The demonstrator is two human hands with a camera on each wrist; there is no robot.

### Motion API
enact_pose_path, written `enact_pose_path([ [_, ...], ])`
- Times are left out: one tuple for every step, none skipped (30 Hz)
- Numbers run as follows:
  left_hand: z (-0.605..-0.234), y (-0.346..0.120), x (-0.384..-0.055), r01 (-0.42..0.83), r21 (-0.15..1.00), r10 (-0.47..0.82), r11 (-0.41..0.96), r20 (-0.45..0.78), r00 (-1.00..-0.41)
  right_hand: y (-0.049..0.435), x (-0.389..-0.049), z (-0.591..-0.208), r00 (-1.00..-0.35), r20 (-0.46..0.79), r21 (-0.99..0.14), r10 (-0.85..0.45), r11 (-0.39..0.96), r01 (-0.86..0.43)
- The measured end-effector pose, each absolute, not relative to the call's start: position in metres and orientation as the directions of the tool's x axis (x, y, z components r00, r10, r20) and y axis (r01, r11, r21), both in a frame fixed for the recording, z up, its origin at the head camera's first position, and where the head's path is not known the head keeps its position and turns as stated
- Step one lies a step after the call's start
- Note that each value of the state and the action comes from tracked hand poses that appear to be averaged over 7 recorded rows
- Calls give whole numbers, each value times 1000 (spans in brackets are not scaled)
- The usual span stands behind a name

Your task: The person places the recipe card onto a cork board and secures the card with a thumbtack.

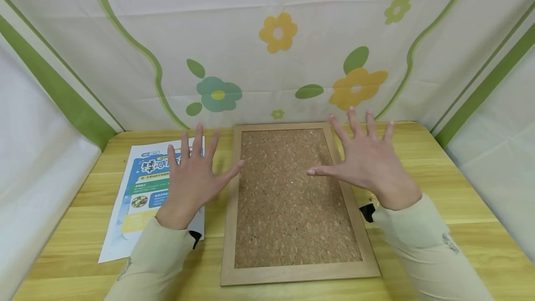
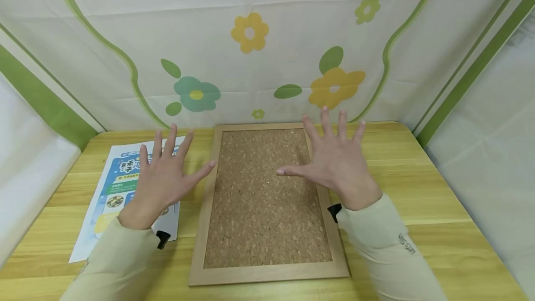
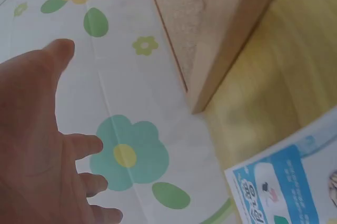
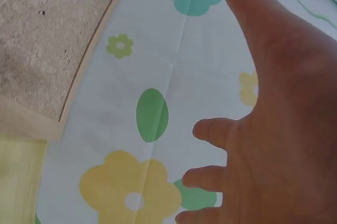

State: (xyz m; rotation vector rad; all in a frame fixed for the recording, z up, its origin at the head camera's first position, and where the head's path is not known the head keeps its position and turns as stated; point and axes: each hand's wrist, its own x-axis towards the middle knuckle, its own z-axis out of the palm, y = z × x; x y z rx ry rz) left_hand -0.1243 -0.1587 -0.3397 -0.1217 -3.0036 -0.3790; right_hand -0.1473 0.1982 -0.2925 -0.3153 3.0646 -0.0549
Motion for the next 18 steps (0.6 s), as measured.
enact_pose_path([
  [-340, -161, -123, 93, 241, 65, 966, 122, -990, 199, -147, -292, -977, -58, -50, -207, 978, -204],
  [-341, -163, -121, 92, 243, 64, 966, 122, -991, 201, -146, -292, -976, -58, -67, -211, 976, -207],
  [-342, -166, -120, 93, 244, 65, 965, 124, -990, 203, -145, -292, -974, -54, -85, -219, 973, -214],
  [-342, -169, -118, 93, 246, 64, 965, 125, -990, 205, -144, -291, -973, -45, -106, -228, 969, -222],
  [-342, -172, -117, 95, 250, 63, 964, 134, -989, 207, -143, -292, -971, -28, -129, -239, 964, -234],
  [-342, -175, -116, 96, 260, 60, 961, 144, -988, 210, -142, -292, -969, -8, -150, -248, 958, -244],
  [-342, -178, -115, 95, 273, 53, 957, 156, -986, 213, -142, -293, -966, 21, -170, -259, 951, -259],
  [-342, -182, -115, 94, 288, 45, 953, 171, -984, 216, -141, -294, -962, 53, -186, -267, 944, -273],
  [-342, -186, -114, 90, 300, 35, 950, 185, -982, 219, -140, -295, -959, 83, -194, -271, 939, -282],
  [-341, -191, -113, 83, 318, 22, 945, 191, -981, 222, -139, -297, -956, 113, -203, -272, 935, -290],
  [-342, -196, -113, 74, 332, 7, 940, 198, -980, 225, -139, -298, -951, 143, -209, -273, 931, -299],
  [-342, -201, -113, 60, 347, -10, 936, 196, -981, 228, -138, -301, -948, 167, -216, -270, 928, -303],
  [-342, -207, -112, 43, 363, -29, 931, 189, -982, 231, -137, -303, -946, 186, -224, -267, 925, -306],
  [-343, -213, -112, 26, 372, -45, 928, 180, -983, 234, -137, -305, -945, 197, -236, -260, 923, -303],
  [-344, -220, -111, 6, 381, -60, 924, 162, -985, 237, -136, -307, -945, 205, -248, -254, 921, -301],
  [-346, -227, -110, -11, 386, -73, 922, 147, -986, 241, -136, -310, -946, 213, -263, -245, 918, -297],
  [-348, -235, -110, -26, 388, -85, 921, 135, -987, 245, -135, -312, -947, 218, -276, -237, 915, -293],
  [-350, -242, -110, -37, 392, -94, 919, 126, -988, 248, -135, -314, -949, 219, -291, -227, 913, -286],
])
